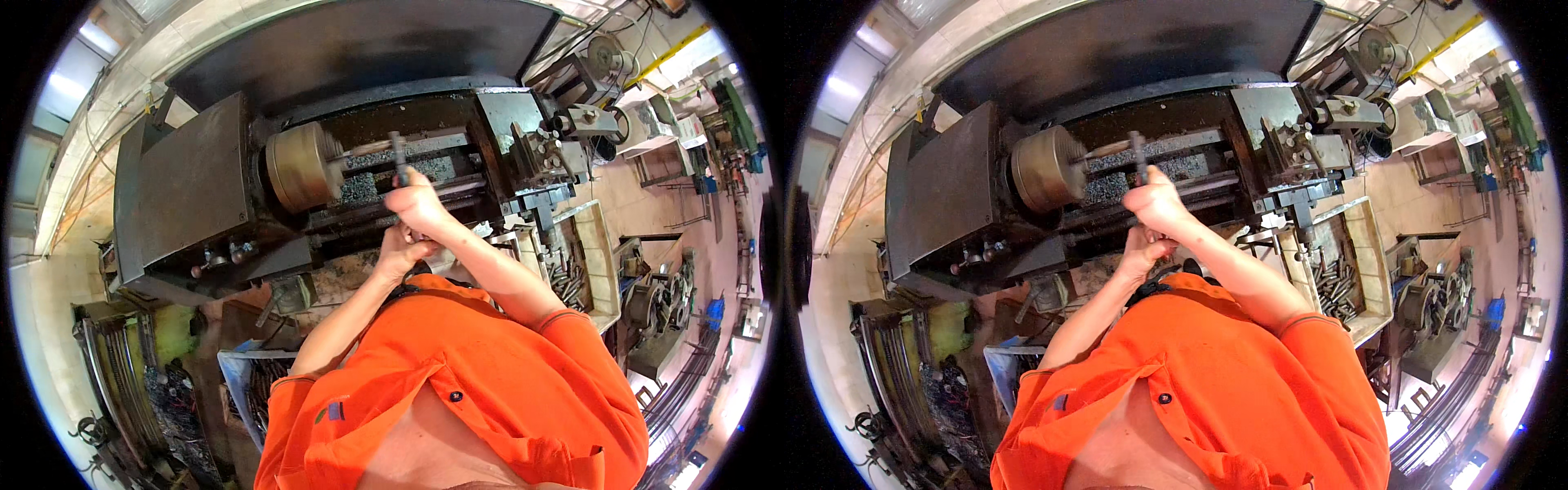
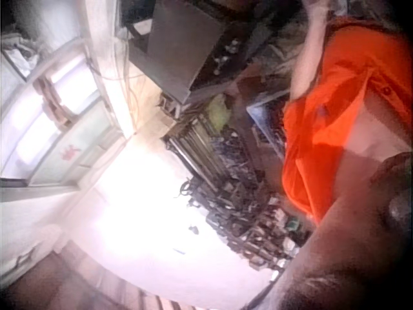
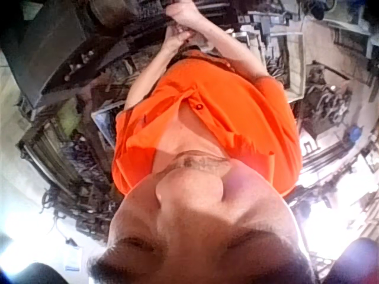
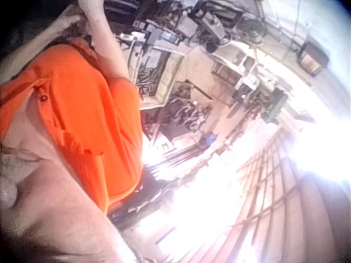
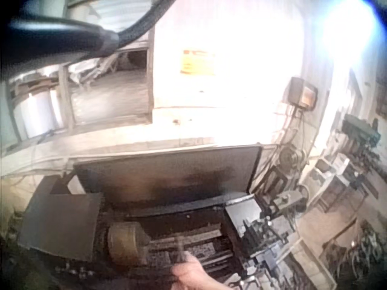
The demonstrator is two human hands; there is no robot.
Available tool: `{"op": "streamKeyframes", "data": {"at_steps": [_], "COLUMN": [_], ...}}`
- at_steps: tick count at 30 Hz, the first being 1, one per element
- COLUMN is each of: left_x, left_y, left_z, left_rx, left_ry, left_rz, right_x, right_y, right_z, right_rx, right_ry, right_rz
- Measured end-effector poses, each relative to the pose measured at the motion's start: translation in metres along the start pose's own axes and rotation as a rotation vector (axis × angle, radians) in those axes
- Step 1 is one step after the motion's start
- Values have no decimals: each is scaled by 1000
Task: The person repeatedly picks up metal rods from a blue bin, measures them with a caliper against a lathe, and places them into a white bin. The process involves handling the rods and caliper with both hands while standing in front of the machinery.
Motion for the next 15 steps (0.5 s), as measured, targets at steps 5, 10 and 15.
{"op": "streamKeyframes", "data": {"at_steps": [5, 10, 15], "left_x": [4, 2, 0], "left_y": [-10, -9, 3], "left_z": [-4, -7, -4], "left_rx": [81, 62, 77], "left_ry": [62, 22, 23], "left_rz": [-110, -89, -94], "right_x": [16, 10, 5], "right_y": [12, 17, 5], "right_z": [-13, -10, -15], "right_rx": [11, 41, 10], "right_ry": [92, 88, 153], "right_rz": [83, 90, 157]}}
Point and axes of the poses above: each hand's wrist, its own z-axis away from the middle knuckle, its own y-axis out of the back of the hand, x = y × z, the point moved 9 cm from there along -z, towards the middle knuckle, and after that the axes turned 8 degrees about y, right-handed, at the moved point
